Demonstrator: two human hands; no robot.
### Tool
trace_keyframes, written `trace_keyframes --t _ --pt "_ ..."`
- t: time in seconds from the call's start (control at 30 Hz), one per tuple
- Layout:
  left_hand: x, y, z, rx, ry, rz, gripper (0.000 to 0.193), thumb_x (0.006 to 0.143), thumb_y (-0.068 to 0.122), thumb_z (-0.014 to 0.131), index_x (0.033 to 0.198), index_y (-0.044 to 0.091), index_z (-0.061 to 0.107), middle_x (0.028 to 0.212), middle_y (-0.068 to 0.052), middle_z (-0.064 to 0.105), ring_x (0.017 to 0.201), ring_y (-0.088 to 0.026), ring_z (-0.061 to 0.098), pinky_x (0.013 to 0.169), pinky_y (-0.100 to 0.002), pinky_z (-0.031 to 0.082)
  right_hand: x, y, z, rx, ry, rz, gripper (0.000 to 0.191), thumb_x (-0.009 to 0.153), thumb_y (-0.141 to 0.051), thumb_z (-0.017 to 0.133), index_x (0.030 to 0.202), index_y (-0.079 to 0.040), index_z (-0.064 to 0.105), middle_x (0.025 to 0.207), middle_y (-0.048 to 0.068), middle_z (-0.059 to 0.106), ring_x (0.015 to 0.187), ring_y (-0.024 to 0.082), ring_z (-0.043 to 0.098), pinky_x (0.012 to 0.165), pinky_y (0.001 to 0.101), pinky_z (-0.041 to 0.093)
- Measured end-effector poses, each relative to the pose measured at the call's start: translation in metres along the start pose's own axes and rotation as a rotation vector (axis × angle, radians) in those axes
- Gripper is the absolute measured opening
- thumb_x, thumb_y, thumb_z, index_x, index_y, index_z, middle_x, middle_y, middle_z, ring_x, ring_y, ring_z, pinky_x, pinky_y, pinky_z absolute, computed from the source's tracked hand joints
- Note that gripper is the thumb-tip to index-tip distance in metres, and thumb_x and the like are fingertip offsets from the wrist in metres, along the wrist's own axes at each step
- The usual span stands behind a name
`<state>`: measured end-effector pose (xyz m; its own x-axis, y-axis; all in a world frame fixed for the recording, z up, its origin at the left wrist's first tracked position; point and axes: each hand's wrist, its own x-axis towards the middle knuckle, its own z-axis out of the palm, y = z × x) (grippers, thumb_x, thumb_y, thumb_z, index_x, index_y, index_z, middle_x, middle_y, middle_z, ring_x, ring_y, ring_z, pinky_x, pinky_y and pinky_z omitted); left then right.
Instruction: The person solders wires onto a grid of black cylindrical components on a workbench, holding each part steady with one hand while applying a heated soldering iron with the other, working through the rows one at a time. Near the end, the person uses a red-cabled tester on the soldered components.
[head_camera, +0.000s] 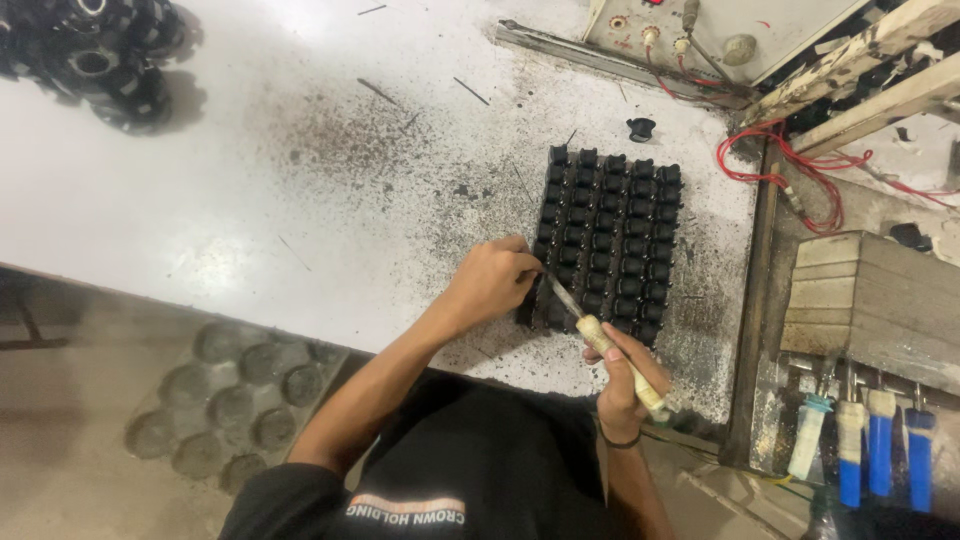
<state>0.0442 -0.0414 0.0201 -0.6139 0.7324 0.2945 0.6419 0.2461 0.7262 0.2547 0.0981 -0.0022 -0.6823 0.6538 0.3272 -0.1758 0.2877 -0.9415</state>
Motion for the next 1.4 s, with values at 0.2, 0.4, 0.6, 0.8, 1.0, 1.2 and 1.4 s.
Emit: trace_keyframes --t 0.2,0.4,0.6,0.8,1.0,1.2,1.4 --pt "0.002 -0.002 -0.001 0.002 -0.005 0.004 0.015 0.08 0.008 0.072 0.092 0.006 0.08 0.089 -0.011 0.071 0.077 -0.033 0.071 0.072 -0.044 0.058 -0.002 0.001 -0.001 -0.045 0.004 -0.001 0.034 0.092 -0.007 0.055 0.114 0.012 0.07 0.094 0.024 0.075 0.076 0.026 0.074 0.07 0.0339 0.063" --pt "0.002 -0.005 0.002 -0.005 0.019 0.012 0.013 0.078 0.008 0.074 0.089 0.006 0.08 0.085 -0.012 0.07 0.076 -0.034 0.069 0.069 -0.045 0.056 -0.001 0.004 -0.001 0.006 -0.018 -0.001 0.033 0.093 -0.008 0.056 0.115 0.013 0.069 0.095 0.025 0.074 0.078 0.026 0.073 0.07 0.0337 0.062" --pt "0.004 -0.009 0.004 -0.013 -0.013 0.005 0.012 0.08 0.007 0.073 0.091 0.005 0.078 0.083 -0.011 0.068 0.074 -0.031 0.069 0.069 -0.043 0.056 0.0 -0.003 0.003 -0.013 0.002 0.001 0.032 0.094 -0.006 0.056 0.117 0.011 0.07 0.097 0.025 0.074 0.077 0.025 0.074 0.071 0.0335 0.063" --pt "0.009 -0.001 0.0 0.049 -0.043 0.002 0.007 0.079 0.005 0.075 0.086 0.004 0.077 0.084 -0.013 0.068 0.074 -0.032 0.068 0.067 -0.045 0.055 0.01 -0.009 -0.004 -0.224 -0.158 -0.153 0.031 0.092 -0.01 0.06 0.113 0.011 0.07 0.084 0.021 0.075 0.069 0.023 0.074 0.059 0.0296 0.059" --pt "-0.009 0.017 -0.019 -0.108 0.142 -0.026 0.01 0.088 0.004 0.071 0.097 0.002 0.072 0.094 -0.012 0.069 0.075 -0.027 0.072 0.068 -0.038 0.059 0.006 -0.001 -0.023 0.244 0.079 -0.099 0.034 0.097 -0.011 0.057 0.12 0.011 0.069 0.101 0.025 0.073 0.074 0.026 0.071 0.069 0.0309 0.059" --pt "-0.027 0.024 -0.016 -0.01 0.075 0.092 0.02 0.085 0.003 0.069 0.102 0.007 0.078 0.093 -0.011 0.069 0.077 -0.032 0.07 0.067 -0.043 0.057 -0.03 0.001 -0.015 0.091 0.036 0.003 0.035 0.094 -0.01 0.055 0.117 0.014 0.068 0.103 0.027 0.073 0.078 0.028 0.072 0.069 0.0322 0.061" --pt "-0.028 0.014 -0.007 0.052 0.074 0.044 0.009 0.085 0.01 0.073 0.091 0.007 0.078 0.085 -0.009 0.071 0.071 -0.032 0.07 0.063 -0.043 0.057 -0.024 -0.009 -0.008 -0.005 0.023 0.025 0.035 0.094 -0.01 0.055 0.117 0.013 0.069 0.101 0.026 0.075 0.074 0.027 0.073 0.065 0.0322 0.061"
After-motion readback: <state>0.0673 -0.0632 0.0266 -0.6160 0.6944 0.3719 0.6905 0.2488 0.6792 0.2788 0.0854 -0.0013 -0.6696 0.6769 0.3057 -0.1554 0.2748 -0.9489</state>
